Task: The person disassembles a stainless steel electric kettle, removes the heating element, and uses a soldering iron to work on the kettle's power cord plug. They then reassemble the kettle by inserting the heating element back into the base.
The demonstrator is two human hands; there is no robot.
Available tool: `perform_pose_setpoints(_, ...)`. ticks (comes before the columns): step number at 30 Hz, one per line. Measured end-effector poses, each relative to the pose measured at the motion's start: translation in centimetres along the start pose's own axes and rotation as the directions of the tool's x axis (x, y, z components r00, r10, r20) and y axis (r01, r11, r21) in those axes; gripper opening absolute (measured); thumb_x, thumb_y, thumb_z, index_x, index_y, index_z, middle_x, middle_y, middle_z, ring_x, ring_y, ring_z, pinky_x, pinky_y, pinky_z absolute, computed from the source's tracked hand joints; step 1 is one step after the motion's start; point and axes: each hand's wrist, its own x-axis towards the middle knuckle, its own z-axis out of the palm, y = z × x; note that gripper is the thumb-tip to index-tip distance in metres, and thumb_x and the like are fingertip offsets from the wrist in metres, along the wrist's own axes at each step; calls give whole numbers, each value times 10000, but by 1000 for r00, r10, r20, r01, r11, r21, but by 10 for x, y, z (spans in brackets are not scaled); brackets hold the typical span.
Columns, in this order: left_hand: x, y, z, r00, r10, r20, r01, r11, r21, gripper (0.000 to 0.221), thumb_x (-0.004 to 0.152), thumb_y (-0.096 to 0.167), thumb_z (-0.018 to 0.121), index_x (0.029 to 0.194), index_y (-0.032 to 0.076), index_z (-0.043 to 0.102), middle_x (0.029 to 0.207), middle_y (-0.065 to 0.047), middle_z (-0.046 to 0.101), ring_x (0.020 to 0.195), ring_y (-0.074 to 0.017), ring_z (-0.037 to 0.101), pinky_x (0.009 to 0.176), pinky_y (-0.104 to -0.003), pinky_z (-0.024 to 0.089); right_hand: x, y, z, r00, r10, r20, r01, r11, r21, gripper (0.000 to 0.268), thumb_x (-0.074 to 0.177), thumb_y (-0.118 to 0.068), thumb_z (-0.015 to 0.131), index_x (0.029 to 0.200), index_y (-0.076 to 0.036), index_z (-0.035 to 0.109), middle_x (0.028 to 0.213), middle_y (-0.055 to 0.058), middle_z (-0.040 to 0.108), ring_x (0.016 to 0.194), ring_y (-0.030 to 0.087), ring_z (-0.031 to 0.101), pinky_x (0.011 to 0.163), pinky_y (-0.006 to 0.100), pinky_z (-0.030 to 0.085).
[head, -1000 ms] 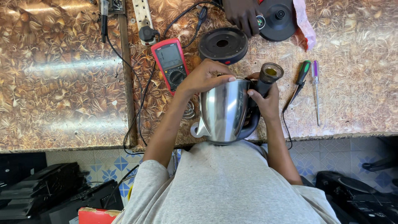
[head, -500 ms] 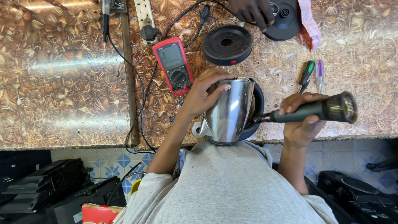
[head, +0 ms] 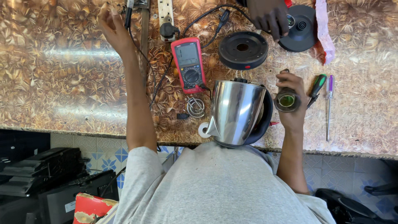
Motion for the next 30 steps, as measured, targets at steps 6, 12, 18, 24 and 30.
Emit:
perform_pose_setpoints(6, 4, 57, 8, 728, -667, 157, 654, 745, 132, 347, 1049, 320, 571, 1021, 39, 772, 540, 66, 485, 404, -44, 421, 389, -200, 403, 0, 11, 10, 995, 60, -84, -56, 997, 47, 240, 1034, -242, 680, 1196, -80, 606, 1295, 131, 570, 1364, 319, 520, 1235, 476, 402)
perform_pose_setpoints(12, -33, 98, -10, 683, -700, 211, 729, 670, -140, 431, 967, 512, 563, 822, 112, 634, 494, 61, 292, 383, -125, 387, 379, -310, 435, -5, 53, 9, 995, -24, -101, 3, 978, -211, 404, 859, 128, 800, 1219, 3, 664, 1370, 212, 560, 1384, 478, 443, 1196, 621, 282)
perform_pose_setpoints(18, -89, 139, -33, 773, -534, 343, 630, 710, -316, 399, 997, 437, 592, 786, 103, 546, 447, -5, 312, 332, -190, 387, 348, -331, 439, -12, 68, -4, 995, 62, -76, -90, 890, -447, 462, 855, 112, 755, 1267, -58, 633, 1487, 186, 485, 1454, 470, 358, 1178, 618, 276)
perform_pose_setpoints(24, -149, 179, -26, 685, -316, 657, 578, 784, -225, 282, 987, 247, 562, 941, -31, 547, 467, -59, 433, 370, -177, 520, 441, -339, 550, -17, 114, -12, 996, 83, 14, -53, 750, -659, 413, 929, 148, 563, 1285, -37, 659, 1512, 204, 479, 1472, 452, 364, 1067, 581, 401)
perform_pose_setpoints(30, -209, 241, 24, 552, -304, 776, 534, 844, -50, 238, 1012, 231, 544, 975, 1, 593, 551, -33, 495, 428, -136, 515, 447, -268, 497, -23, 99, -13, 979, -161, -126, 62, 821, -568, 558, 786, 234, 439, 1209, -27, 694, 1203, 136, 602, 1132, 404, 573, 932, 488, 479)
